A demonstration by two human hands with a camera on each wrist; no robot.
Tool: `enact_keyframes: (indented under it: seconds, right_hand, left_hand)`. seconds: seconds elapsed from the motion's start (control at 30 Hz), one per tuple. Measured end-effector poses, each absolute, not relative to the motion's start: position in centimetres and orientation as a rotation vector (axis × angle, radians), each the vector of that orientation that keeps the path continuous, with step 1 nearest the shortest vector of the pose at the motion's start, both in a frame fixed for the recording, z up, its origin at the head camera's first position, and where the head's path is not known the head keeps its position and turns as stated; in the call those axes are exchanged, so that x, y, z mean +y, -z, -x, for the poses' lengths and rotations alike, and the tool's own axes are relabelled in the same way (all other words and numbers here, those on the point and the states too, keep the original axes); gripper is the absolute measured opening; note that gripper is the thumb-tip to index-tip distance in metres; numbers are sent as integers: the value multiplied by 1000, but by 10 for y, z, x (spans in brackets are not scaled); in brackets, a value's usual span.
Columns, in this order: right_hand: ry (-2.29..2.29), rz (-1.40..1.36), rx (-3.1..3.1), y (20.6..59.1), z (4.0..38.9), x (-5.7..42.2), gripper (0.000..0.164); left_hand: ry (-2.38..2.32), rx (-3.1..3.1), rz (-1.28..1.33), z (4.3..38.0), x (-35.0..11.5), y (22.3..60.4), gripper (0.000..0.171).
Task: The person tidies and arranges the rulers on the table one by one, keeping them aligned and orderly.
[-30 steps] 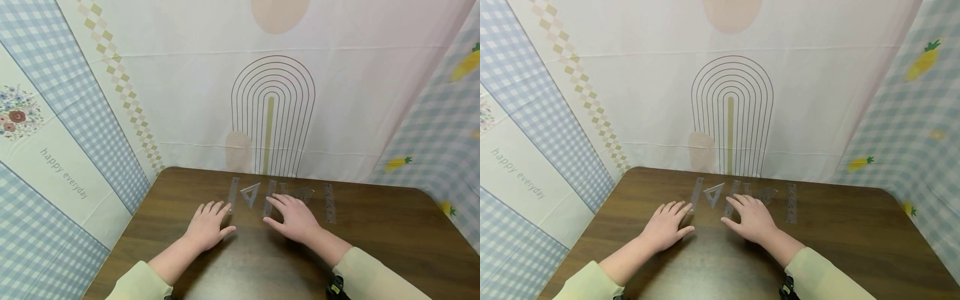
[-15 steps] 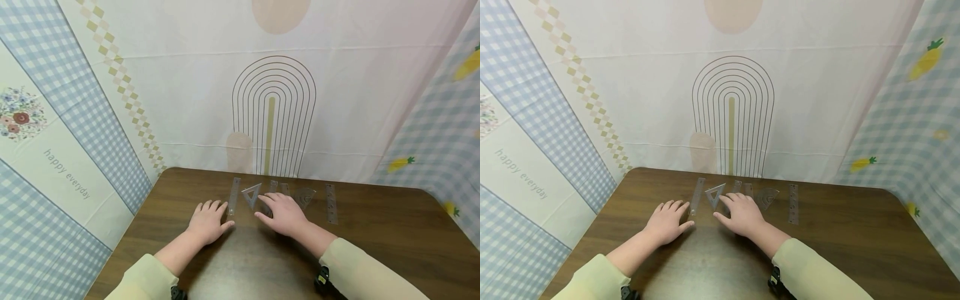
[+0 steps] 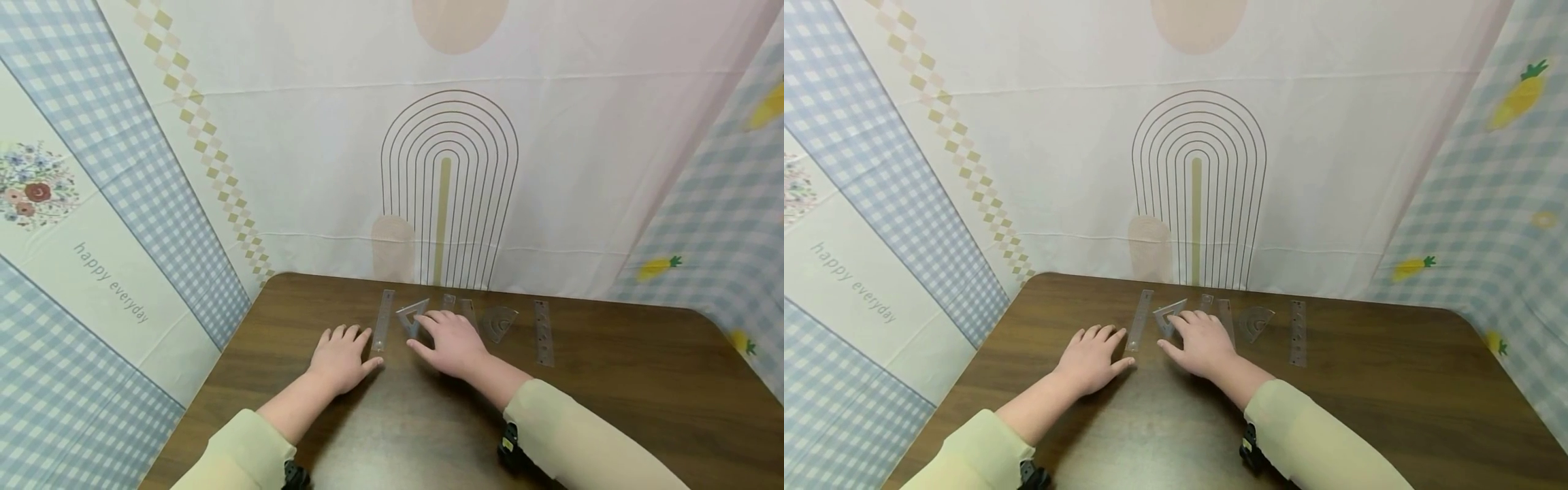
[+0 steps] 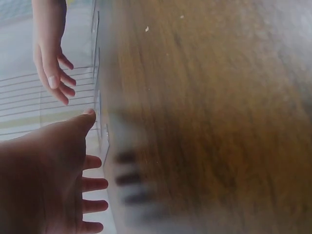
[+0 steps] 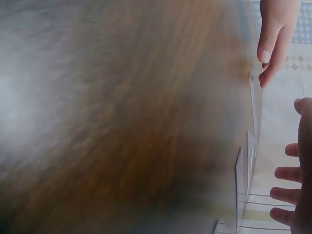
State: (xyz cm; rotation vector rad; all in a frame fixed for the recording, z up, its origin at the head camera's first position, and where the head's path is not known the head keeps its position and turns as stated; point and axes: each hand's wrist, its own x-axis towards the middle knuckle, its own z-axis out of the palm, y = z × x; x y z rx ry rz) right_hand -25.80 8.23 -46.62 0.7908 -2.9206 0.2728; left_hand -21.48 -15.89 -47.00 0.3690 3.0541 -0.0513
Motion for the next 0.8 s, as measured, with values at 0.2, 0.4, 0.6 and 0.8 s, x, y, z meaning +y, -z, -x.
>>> enact_keyframes:
  seconds: [0.2, 0.4, 0.6, 0.8]
  right_hand:
    - [-291, -742, -2946, 467, 268, 70, 62]
    - [-245, -726, -2981, 472, 276, 62, 62]
    - [-207, -715, -2980, 479, 284, 55, 64]
    - [-196, -676, -3023, 481, 292, 46, 65]
  left_hand:
    - [73, 3033, -350, 218, -157, 469, 75]
    - [88, 3023, -335, 220, -157, 471, 75]
    - [97, 3024, -341, 221, -159, 475, 75]
    - [95, 3020, -348, 220, -158, 474, 75]
